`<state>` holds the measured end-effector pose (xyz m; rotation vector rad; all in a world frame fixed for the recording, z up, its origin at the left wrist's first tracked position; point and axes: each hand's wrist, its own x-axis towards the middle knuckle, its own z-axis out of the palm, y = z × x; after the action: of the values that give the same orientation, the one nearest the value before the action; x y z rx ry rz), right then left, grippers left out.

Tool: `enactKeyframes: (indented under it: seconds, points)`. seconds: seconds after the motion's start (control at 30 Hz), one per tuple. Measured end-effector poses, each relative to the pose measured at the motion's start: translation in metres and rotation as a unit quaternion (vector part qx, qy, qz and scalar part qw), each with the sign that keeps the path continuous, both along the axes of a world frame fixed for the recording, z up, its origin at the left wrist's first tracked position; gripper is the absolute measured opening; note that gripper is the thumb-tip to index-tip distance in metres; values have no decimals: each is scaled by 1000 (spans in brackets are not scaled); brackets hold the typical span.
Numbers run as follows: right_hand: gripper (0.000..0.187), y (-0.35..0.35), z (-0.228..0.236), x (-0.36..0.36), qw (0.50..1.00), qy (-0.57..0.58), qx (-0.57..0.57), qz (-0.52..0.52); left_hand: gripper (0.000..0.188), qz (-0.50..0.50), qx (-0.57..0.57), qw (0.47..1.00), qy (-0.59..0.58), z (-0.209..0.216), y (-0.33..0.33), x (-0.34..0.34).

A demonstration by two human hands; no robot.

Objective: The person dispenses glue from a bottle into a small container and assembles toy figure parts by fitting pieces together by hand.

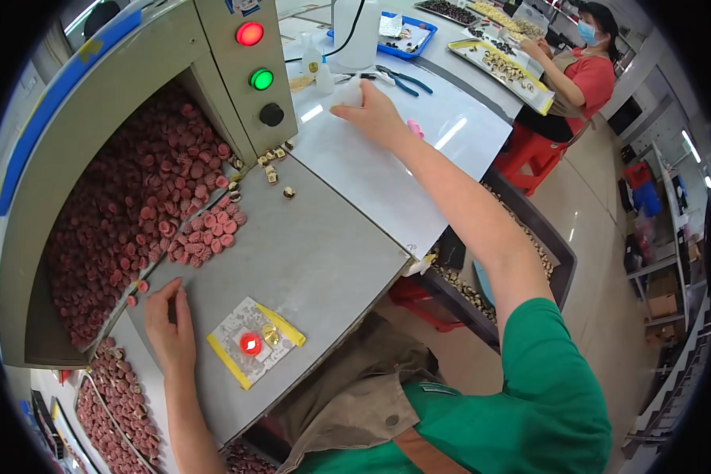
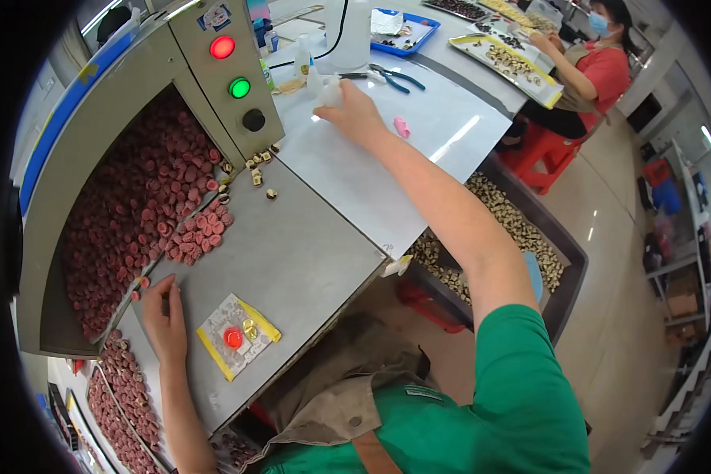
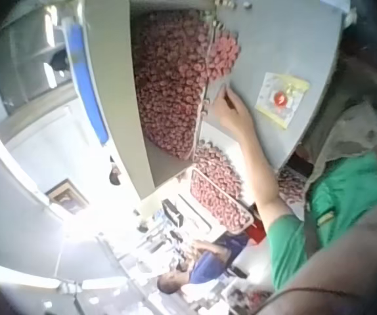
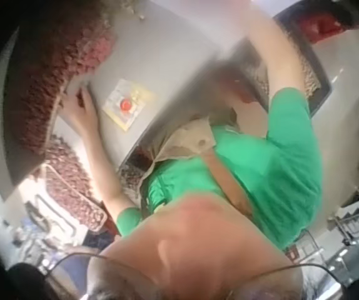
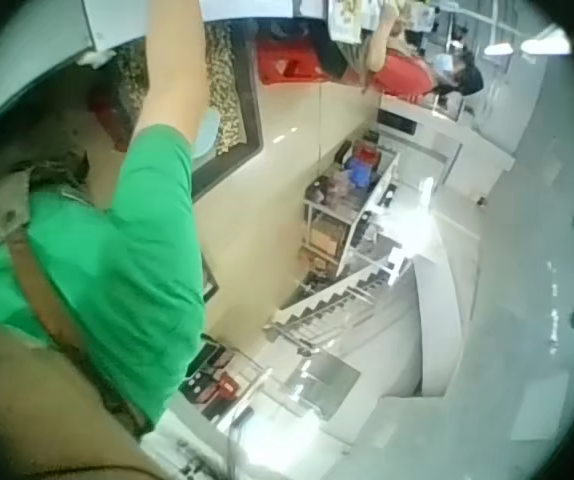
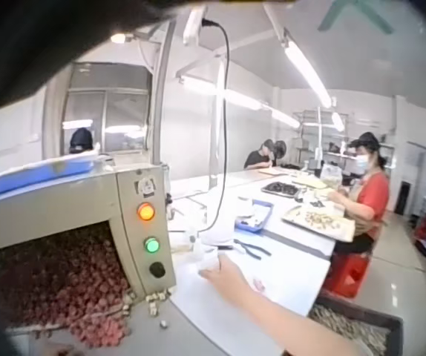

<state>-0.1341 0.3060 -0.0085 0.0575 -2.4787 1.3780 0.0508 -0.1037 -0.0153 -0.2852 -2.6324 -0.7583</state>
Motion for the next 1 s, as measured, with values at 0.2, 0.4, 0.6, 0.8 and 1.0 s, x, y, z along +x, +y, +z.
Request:
enactKeyframes:
  seconds: [0.2,0.4,0.6,0.8,1.0]
  points:
    - [54,-24,-28,-27,996,40,78,10,19,39,26,998,-33,-6,-1,1]
    - [44,-15,-3,38,982,157,98,-36,18,-4,0,999,42,0,0,-8]
    - [19,-92,-2,85,950,102,141,260,23,64,80,995,16,-5,-9,-1]
    - [22,-114,1,115,917,157,229,287,26,32,-62,997,45,-11,-32,8]
    - [28,-132,7,164,932,-7,252,260,27,23,77,996,26,-13,-35,9]
